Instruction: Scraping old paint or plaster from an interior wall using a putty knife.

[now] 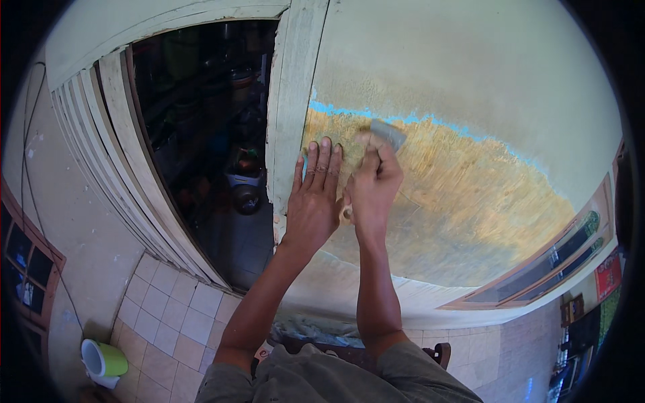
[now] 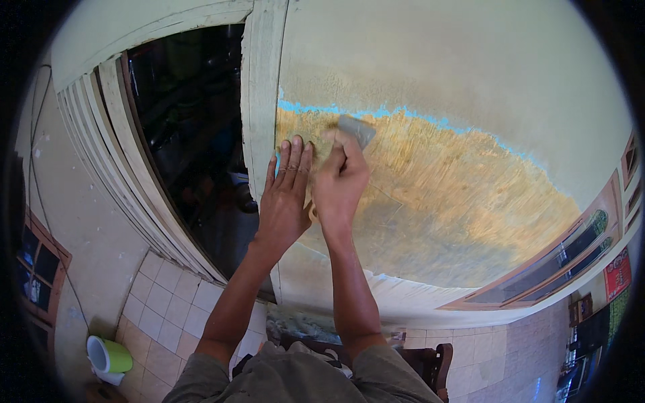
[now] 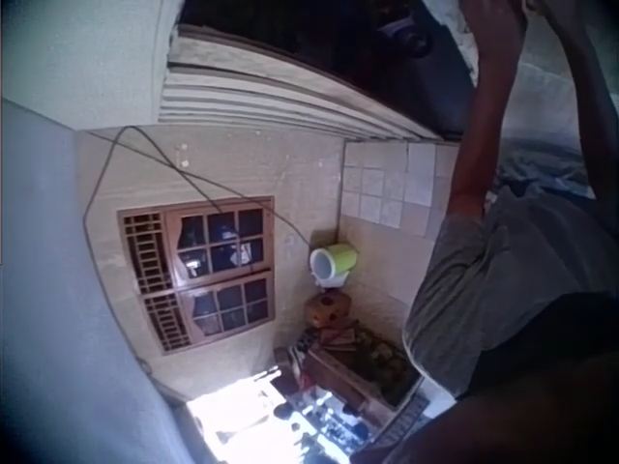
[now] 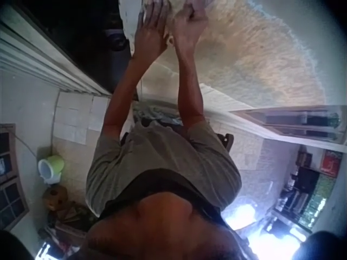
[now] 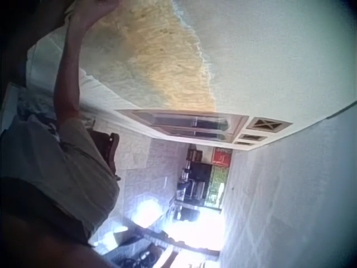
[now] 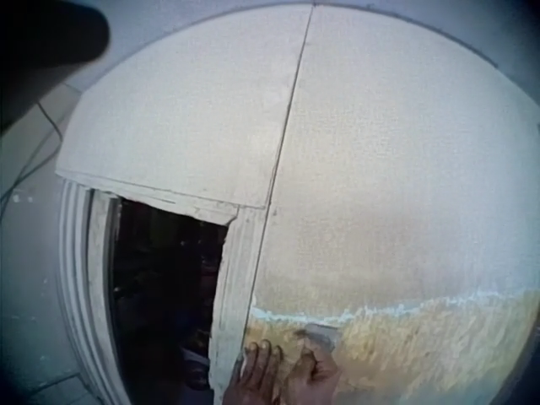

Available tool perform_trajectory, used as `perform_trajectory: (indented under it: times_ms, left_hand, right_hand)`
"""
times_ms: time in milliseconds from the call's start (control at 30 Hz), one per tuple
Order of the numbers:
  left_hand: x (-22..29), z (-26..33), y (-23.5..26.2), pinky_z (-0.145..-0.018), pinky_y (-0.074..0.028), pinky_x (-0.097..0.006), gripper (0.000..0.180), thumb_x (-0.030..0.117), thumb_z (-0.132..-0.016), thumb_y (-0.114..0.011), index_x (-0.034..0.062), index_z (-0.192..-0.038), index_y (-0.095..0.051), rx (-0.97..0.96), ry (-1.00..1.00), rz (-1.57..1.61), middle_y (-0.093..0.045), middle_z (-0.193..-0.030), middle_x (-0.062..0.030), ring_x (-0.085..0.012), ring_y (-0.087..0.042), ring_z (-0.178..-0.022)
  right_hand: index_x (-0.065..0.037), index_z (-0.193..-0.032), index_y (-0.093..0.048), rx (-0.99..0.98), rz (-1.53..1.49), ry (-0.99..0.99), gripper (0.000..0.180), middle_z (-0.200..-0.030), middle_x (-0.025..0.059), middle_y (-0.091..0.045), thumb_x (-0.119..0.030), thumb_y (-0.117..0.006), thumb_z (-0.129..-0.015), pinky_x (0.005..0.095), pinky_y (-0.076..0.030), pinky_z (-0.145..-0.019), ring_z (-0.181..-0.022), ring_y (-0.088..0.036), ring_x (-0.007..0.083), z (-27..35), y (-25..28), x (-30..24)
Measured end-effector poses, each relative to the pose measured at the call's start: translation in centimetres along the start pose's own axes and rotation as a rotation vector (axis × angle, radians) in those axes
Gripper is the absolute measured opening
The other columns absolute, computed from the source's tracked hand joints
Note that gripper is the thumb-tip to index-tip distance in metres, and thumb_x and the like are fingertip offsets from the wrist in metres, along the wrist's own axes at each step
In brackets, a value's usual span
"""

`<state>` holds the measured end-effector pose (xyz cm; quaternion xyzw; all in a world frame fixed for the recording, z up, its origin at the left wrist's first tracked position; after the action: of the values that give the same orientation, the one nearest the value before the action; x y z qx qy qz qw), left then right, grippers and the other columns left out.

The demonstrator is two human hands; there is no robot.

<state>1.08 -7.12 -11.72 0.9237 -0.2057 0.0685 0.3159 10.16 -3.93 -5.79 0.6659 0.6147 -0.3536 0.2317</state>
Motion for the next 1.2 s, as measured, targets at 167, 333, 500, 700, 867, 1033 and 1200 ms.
perform_trajectory:
  times_ms: [167, 333, 500, 700, 867, 1033, 1200]
  left_hand:
    - [0.1, -0.1, -0.4, -0.127, -0.016, -0.051, 0.095, 0.009, -0.079, -0.076, -0.0011, -0.16, -0.026, 0.01, -0.008, 0.008, -0.019, -0.168, -0.0225, -0.0367, -0.017, -0.157]
    - [0.1, -0.2, -0.6, -0.127, -0.016, -0.051, 0.09, 0.013, -0.085, -0.074, -0.0018, -0.159, -0.027, -0.025, 0.016, -0.01, -0.019, -0.168, -0.023, -0.0372, -0.016, -0.157]
    - [0.1, -0.1, -0.8, -0.127, -0.016, -0.051, 0.091, 0.008, -0.082, -0.073, -0.0021, -0.16, -0.026, -0.032, 0.019, -0.013, -0.02, -0.168, -0.0235, -0.0376, -0.016, -0.157]
    - [-0.1, -0.2, -0.5, -0.127, -0.016, -0.052, 0.087, 0.006, -0.083, -0.069, -0.0027, -0.159, -0.027, -0.003, 0.0, 0.051, -0.022, -0.167, -0.0238, -0.0374, -0.019, -0.157]
    - [-0.8, 0.1, -0.4, -0.126, -0.016, -0.052, 0.082, 0.007, -0.085, -0.067, -0.0032, -0.158, -0.03, -0.005, -0.002, 0.003, -0.025, -0.166, -0.0241, -0.0377, -0.021, -0.156]
    - [-0.5, -0.4, -0.7, -0.126, -0.017, -0.052, 0.081, 0.006, -0.085, -0.066, -0.0033, -0.158, -0.031, 0.015, -0.007, -0.018, -0.025, -0.166, -0.0236, -0.0375, -0.022, -0.156]
    - [-0.8, -0.2, -0.7, -0.126, -0.017, -0.052, 0.081, 0.004, -0.085, -0.065, -0.0031, -0.158, -0.031, 0.0, -0.014, 0.005, -0.025, -0.167, -0.0232, -0.0371, -0.022, -0.156]
  right_hand:
    - [0.001, -0.102, -0.071, -0.018, -0.02, -0.117, 0.024, -0.074, -0.0006, -0.058, -0.001, -0.047, -0.102, 0.0259, -0.035, -0.056, -0.066, -0.046, 0.0043, -0.5, 0.0, -0.9]
    - [0.0, -0.102, -0.072, -0.01, -0.022, -0.057, 0.024, -0.075, 0.0002, -0.06, -0.001, -0.048, -0.101, 0.0265, -0.036, -0.056, -0.065, -0.046, 0.0046, -0.2, 0.1, 0.5]
    - [0.001, -0.103, -0.072, -0.024, -0.037, -0.037, 0.024, -0.08, 0.0028, -0.065, 0.0, -0.048, -0.1, 0.0259, -0.041, -0.06, -0.068, -0.051, 0.0067, -1.1, -0.3, 0.3]
    - [0.0, -0.103, -0.072, -0.023, 0.028, -0.003, 0.023, -0.078, 0.0027, -0.064, 0.0, -0.049, -0.1, 0.0264, -0.041, -0.059, -0.067, -0.051, 0.0071, 0.2, 0.0, 1.4]
    - [-0.001, -0.103, -0.072, -0.056, 0.008, -0.074, 0.025, -0.078, 0.0023, -0.064, 0.0, -0.048, -0.1, 0.026, -0.038, -0.057, -0.066, -0.048, 0.0063, -1.0, -0.9, -0.9]
    - [0.0, -0.102, -0.072, -0.054, -0.003, -0.019, 0.025, -0.081, 0.0016, -0.066, 0.0, -0.047, -0.1, 0.0252, -0.039, -0.058, -0.067, -0.05, 0.0058, -1.3, -0.7, 0.2]
    - [-0.001, -0.103, -0.073, -0.056, -0.066, -0.082, 0.025, -0.078, 0.0012, -0.064, 0.0, -0.048, -0.1, 0.0256, -0.039, -0.057, -0.066, -0.049, 0.0057, -0.6, -0.8, 0.8]
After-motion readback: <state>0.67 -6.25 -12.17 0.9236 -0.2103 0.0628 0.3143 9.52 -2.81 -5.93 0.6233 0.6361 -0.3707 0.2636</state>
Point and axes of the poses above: each hand's wrist, its own z-axis away from the middle knuckle, its own y-axis out of the back of the hand, x = y × z, the point moved 1 cm from there along -z, towards the middle knuckle
